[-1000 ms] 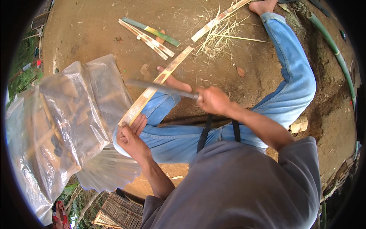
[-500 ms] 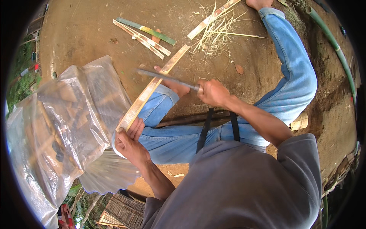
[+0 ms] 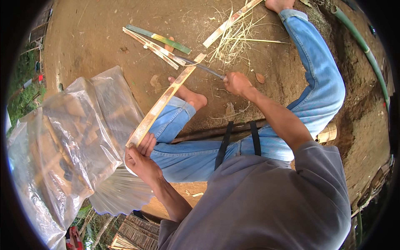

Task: The person sits on the ground and uses a knife to shave thin strips of bamboo. They hold the bamboo piece in their left hand and scrape the knife along its length to remove the outer layer, creating fine shavings. The person repeatedly flips the bamboo to work on different sides.

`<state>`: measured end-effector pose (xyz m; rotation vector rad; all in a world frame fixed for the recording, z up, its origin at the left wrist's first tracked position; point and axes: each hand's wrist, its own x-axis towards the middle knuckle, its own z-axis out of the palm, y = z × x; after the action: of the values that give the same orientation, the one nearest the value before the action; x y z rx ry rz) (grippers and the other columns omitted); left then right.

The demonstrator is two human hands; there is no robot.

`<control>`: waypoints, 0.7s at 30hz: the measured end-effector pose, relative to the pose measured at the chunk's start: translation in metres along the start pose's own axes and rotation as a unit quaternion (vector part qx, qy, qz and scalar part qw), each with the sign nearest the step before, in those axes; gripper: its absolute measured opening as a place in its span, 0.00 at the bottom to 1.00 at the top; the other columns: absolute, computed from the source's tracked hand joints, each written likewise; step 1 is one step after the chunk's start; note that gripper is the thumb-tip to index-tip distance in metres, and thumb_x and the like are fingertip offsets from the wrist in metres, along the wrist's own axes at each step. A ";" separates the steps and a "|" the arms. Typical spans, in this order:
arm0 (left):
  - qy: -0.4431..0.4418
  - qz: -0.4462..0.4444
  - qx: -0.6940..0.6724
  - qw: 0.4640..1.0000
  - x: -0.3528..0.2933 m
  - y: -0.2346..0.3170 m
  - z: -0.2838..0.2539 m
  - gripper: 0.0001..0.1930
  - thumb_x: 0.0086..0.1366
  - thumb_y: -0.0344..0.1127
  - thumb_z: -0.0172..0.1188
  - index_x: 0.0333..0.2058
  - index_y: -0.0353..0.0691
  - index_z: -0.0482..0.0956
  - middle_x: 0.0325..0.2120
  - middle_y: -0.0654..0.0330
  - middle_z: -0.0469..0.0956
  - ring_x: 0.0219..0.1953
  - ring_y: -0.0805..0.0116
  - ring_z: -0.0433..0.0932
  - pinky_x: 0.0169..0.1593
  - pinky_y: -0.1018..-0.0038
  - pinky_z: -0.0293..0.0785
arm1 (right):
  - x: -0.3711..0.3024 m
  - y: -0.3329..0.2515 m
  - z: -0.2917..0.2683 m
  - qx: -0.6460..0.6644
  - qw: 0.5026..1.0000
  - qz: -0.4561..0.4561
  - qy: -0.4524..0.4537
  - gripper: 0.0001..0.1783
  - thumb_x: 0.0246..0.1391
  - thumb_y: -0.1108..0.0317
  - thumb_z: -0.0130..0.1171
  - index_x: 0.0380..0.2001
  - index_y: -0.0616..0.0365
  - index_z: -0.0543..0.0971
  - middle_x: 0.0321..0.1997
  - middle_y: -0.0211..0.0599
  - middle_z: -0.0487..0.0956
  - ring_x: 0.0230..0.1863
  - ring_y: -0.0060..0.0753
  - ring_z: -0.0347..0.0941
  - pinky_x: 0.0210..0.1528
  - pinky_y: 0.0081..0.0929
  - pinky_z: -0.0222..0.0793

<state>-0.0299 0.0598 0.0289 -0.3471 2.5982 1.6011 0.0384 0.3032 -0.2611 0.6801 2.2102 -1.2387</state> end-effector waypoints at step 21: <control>-0.048 0.052 0.097 0.993 -0.015 -0.002 -0.003 0.22 0.76 0.38 0.38 0.49 0.18 0.66 0.36 0.33 0.79 0.38 0.49 0.84 0.44 0.66 0.83 | -0.060 -0.055 -0.002 0.081 0.989 -0.124 0.025 0.09 0.50 0.70 0.54 0.34 0.60 0.79 0.19 0.53 0.77 0.22 0.51 0.78 0.31 0.49 0.75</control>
<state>-0.0147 0.0588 0.0310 -0.1208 2.7080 1.3406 0.0472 0.2687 -0.1876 0.5117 2.3083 -1.5530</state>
